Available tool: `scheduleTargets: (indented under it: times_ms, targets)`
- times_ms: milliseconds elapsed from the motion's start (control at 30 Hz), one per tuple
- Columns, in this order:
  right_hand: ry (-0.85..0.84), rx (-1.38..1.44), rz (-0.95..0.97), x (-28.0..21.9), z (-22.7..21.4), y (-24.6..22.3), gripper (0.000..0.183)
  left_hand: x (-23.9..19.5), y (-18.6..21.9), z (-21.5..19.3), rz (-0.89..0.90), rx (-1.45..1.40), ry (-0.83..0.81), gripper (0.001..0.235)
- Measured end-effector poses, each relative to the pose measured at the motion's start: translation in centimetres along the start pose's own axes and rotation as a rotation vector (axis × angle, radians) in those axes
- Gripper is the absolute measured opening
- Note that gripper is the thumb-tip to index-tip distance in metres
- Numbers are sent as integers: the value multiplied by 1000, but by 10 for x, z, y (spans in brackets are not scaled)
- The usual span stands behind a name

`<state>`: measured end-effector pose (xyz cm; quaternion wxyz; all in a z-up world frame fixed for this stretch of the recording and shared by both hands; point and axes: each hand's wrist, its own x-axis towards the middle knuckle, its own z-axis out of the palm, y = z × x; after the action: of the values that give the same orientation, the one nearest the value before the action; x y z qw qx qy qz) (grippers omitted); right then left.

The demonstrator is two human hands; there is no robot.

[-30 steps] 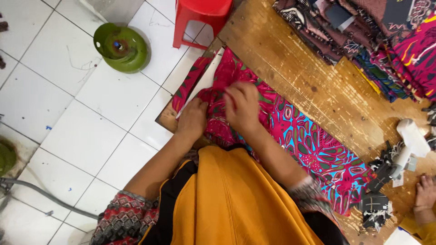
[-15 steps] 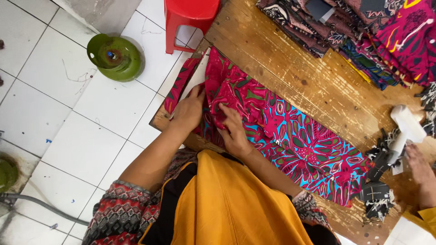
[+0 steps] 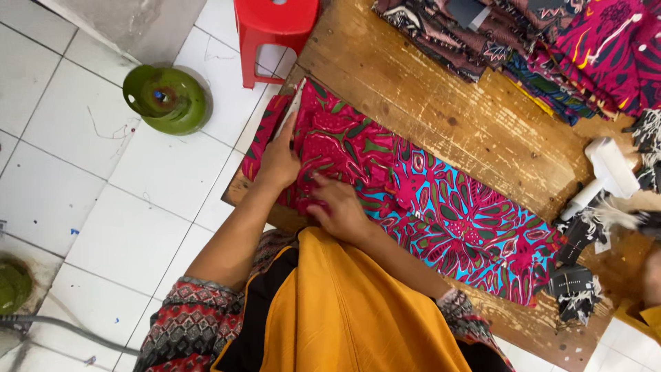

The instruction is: The person folds a colorful patterned shirt on a wooden table using a white paper template to guide the folds. After folding, the person attaches a black tag to the folded shirt.

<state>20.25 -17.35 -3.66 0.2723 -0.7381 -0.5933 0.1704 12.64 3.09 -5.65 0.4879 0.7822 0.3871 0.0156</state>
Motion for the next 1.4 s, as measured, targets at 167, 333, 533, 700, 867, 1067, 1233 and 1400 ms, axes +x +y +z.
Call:
scheduleTargets:
  times_ms: [167,333,533,700,867,1067,1233,1400]
  targets:
    - [102,-437,-24,13,-13,18,57,-8,11,-5,23,-103,-4,98]
    - [36,-327,-35,14,7,39,38,-8,20,-15,-53,-196,-27,96]
    - [37,-365,-102,-1,24,43,35,-10,27,-16,144,-17,-19,108]
    - [49,-368,-148,-4,9,30,40,-8,30,-15,54,3,-74,104]
    - [312,-98,16,-25,-20,19,36,-15,10,-8,76,-61,-46,99]
    - [386,131,646,-5,-52,72,56,-27,3,-5,412,-55,166,72]
    - [492,74,657,-4,-55,97,55,-44,19,-7,136,195,-14,66]
    - [267,-145,4,-23,-53,62,45,-41,26,-19,-54,72,-48,71]
